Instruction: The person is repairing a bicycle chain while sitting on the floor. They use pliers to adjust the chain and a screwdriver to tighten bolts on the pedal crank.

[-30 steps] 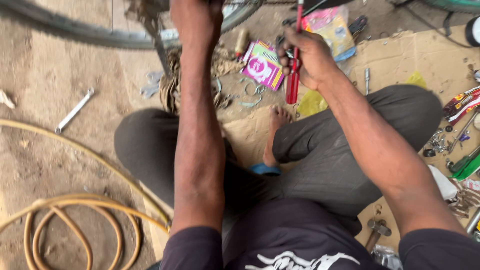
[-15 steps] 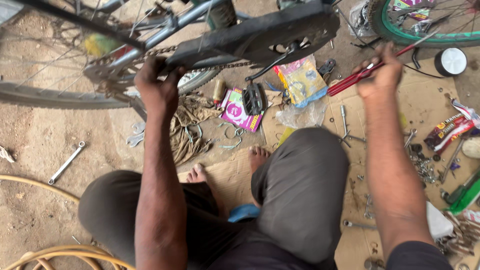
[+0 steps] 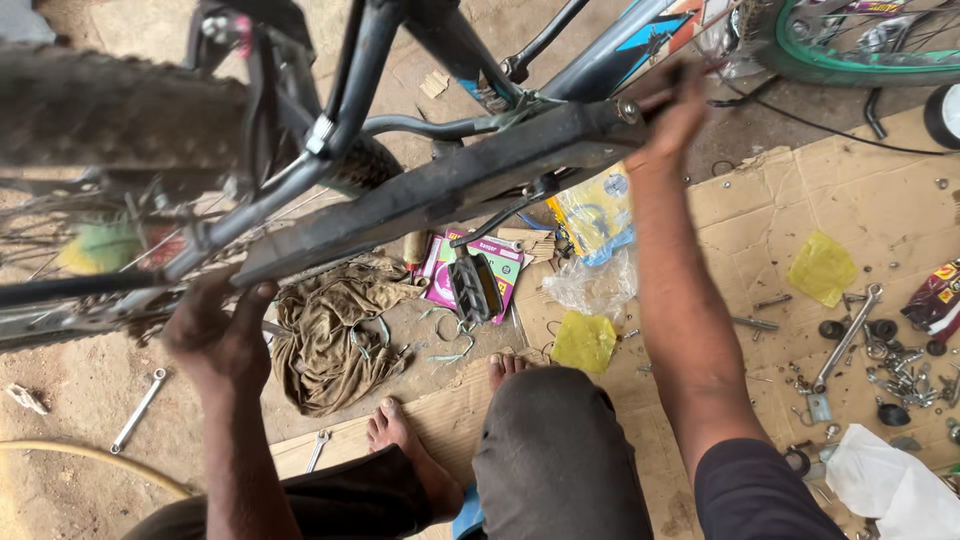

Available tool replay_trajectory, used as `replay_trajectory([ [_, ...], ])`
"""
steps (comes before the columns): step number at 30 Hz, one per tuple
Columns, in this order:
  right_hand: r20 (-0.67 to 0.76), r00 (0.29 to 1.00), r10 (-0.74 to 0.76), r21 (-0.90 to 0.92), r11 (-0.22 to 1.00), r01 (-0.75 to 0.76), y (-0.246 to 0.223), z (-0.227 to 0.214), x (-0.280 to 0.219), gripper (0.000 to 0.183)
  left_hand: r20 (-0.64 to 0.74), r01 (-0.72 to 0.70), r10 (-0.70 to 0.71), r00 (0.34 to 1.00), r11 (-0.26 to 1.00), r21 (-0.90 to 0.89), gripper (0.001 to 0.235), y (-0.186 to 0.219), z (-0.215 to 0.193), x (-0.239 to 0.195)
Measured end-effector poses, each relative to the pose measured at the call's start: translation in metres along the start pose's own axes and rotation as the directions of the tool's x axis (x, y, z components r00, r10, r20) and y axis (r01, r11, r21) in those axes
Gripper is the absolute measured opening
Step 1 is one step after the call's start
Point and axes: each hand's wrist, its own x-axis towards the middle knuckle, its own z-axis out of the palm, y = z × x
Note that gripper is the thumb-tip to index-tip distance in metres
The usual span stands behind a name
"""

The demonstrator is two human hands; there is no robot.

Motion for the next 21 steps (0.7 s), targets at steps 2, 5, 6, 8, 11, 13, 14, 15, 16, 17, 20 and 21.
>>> replay_trajectory([
  [2,0.103,0.991,-0.085,-0.050,0.995,0.090,0.009,0.001,-0.002,0.030,0.013,-0.072,0.076,0.997,0.976,-0.207,0.025,-0.004,0.002,-0.001],
  [5,0.451,0.891,-0.047,0.178,0.983,-0.038,0.001,-0.010,0.009,0.037,0.014,-0.122,0.134,0.991,0.937,-0.328,0.024,-0.010,0.001,-0.003],
  [6,0.589,0.807,-0.044,0.275,0.950,-0.148,-0.001,-0.014,0.012,0.040,0.012,-0.132,0.145,0.989,0.931,-0.341,0.024,-0.012,0.000,-0.003],
  [8,0.361,0.928,-0.089,0.181,0.983,0.023,0.006,-0.020,0.013,0.029,0.020,-0.100,0.118,0.993,0.909,-0.405,0.024,-0.013,0.000,-0.006],
  [11,0.360,0.930,-0.074,0.154,0.988,0.019,0.002,-0.014,0.011,0.031,0.005,-0.115,0.126,0.992,0.921,-0.371,0.018,-0.010,0.001,0.000],
  [13,0.467,0.882,-0.063,0.246,0.967,-0.061,-0.005,-0.010,0.002,0.034,-0.003,-0.110,0.116,0.993,0.930,-0.350,0.017,-0.010,0.000,-0.002],
  [14,0.515,0.853,-0.087,0.326,0.940,-0.101,-0.011,-0.008,-0.001,0.036,-0.005,-0.097,0.103,0.995,0.927,-0.363,0.019,-0.010,0.000,-0.003],
  [15,0.561,0.820,-0.114,0.398,0.906,-0.146,-0.015,-0.004,-0.003,0.038,-0.008,-0.084,0.088,0.996,0.923,-0.376,0.020,-0.011,0.000,-0.004],
  [16,0.507,0.859,-0.067,0.323,0.939,-0.118,-0.003,0.001,-0.007,0.036,-0.009,-0.064,0.067,0.998,0.901,-0.430,0.021,-0.011,-0.001,-0.003],
  [17,0.442,0.897,-0.028,0.242,0.966,-0.089,0.011,0.002,-0.011,0.035,-0.003,-0.041,0.045,0.999,0.873,-0.486,0.022,-0.011,0.001,-0.002],
  [20,0.390,0.921,0.003,0.119,0.991,-0.054,0.023,-0.013,-0.006,0.038,0.012,-0.052,0.068,0.998,0.853,-0.519,0.018,-0.004,0.005,0.002],
  [21,0.404,0.915,0.008,0.098,0.994,-0.052,0.024,-0.019,-0.002,0.041,0.011,-0.069,0.086,0.996,0.859,-0.507,0.016,-0.002,0.004,0.003],
])
